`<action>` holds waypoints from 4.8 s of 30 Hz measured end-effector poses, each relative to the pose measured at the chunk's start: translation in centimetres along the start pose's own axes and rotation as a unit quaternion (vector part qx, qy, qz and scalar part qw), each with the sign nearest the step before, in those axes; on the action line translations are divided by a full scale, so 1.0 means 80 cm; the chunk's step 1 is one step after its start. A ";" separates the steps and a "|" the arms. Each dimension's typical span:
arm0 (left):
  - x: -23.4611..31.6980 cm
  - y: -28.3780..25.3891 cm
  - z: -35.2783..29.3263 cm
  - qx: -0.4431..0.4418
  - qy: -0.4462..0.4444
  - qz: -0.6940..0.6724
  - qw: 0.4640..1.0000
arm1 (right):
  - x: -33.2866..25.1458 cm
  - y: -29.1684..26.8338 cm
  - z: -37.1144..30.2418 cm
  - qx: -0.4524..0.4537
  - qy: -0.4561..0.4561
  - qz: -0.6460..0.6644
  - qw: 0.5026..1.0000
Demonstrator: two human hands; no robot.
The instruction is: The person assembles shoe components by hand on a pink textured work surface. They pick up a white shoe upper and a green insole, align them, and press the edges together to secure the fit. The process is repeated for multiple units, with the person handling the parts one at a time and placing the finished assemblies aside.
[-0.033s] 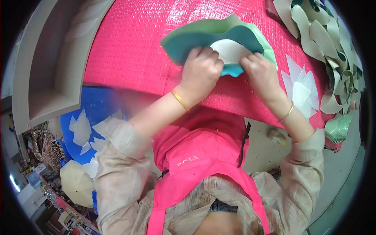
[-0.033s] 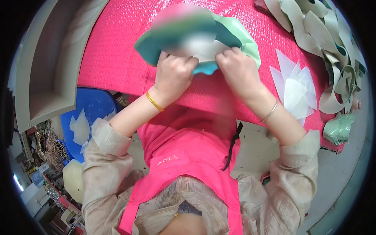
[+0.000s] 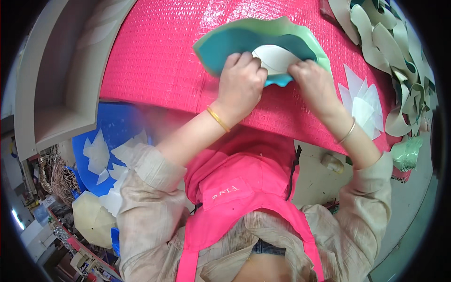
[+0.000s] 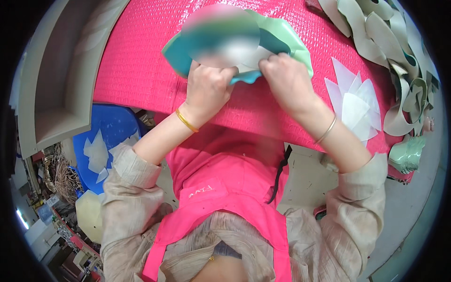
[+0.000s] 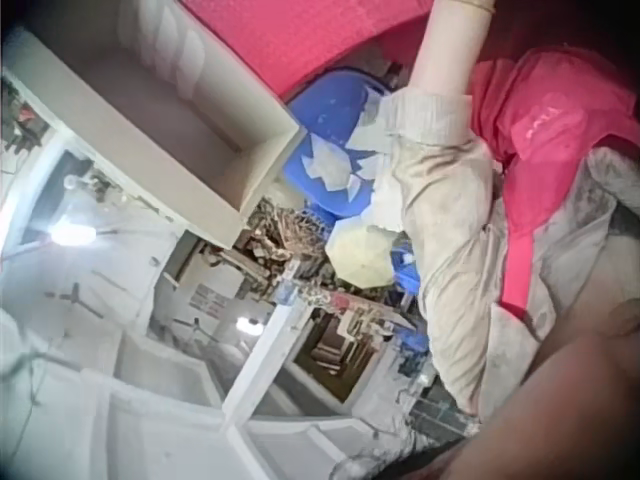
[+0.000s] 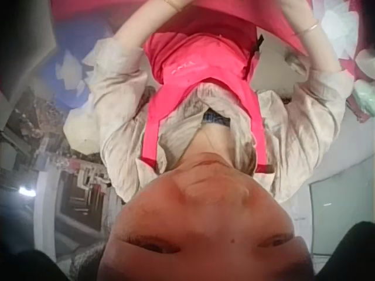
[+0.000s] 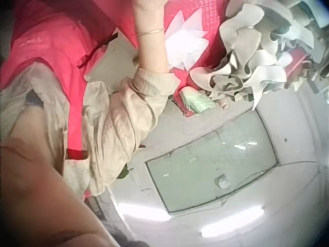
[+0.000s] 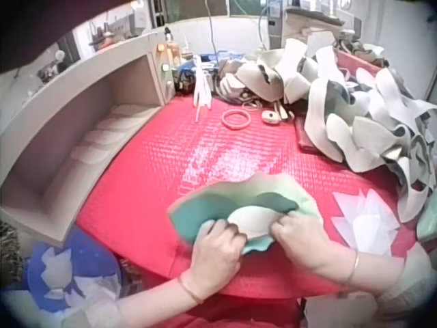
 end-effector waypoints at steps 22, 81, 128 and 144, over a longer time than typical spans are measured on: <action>-0.003 0.005 0.044 -0.052 -0.059 0.076 0.994 | 0.029 0.031 0.067 -0.260 0.012 0.034 0.965; 0.067 -0.064 0.093 -0.144 0.431 -0.057 0.889 | 0.064 -0.072 0.046 -0.062 -0.249 0.122 0.959; -0.131 -0.100 -0.063 0.057 -0.421 -0.774 0.470 | 0.042 -0.120 0.031 -0.001 -0.026 0.852 0.523; -0.084 -0.090 -0.067 0.214 -0.360 -0.810 0.411 | 0.017 -0.109 0.011 -0.116 -0.113 0.823 0.544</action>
Point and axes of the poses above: each hand's wrist, its own z-axis towards the middle knuckle, its own y-axis out of the palm, x = y × z, the point moved 8 cm from there along z, towards the middle knuckle, and after that the axes turned 5 degrees about -z, right-handed, at the moved point
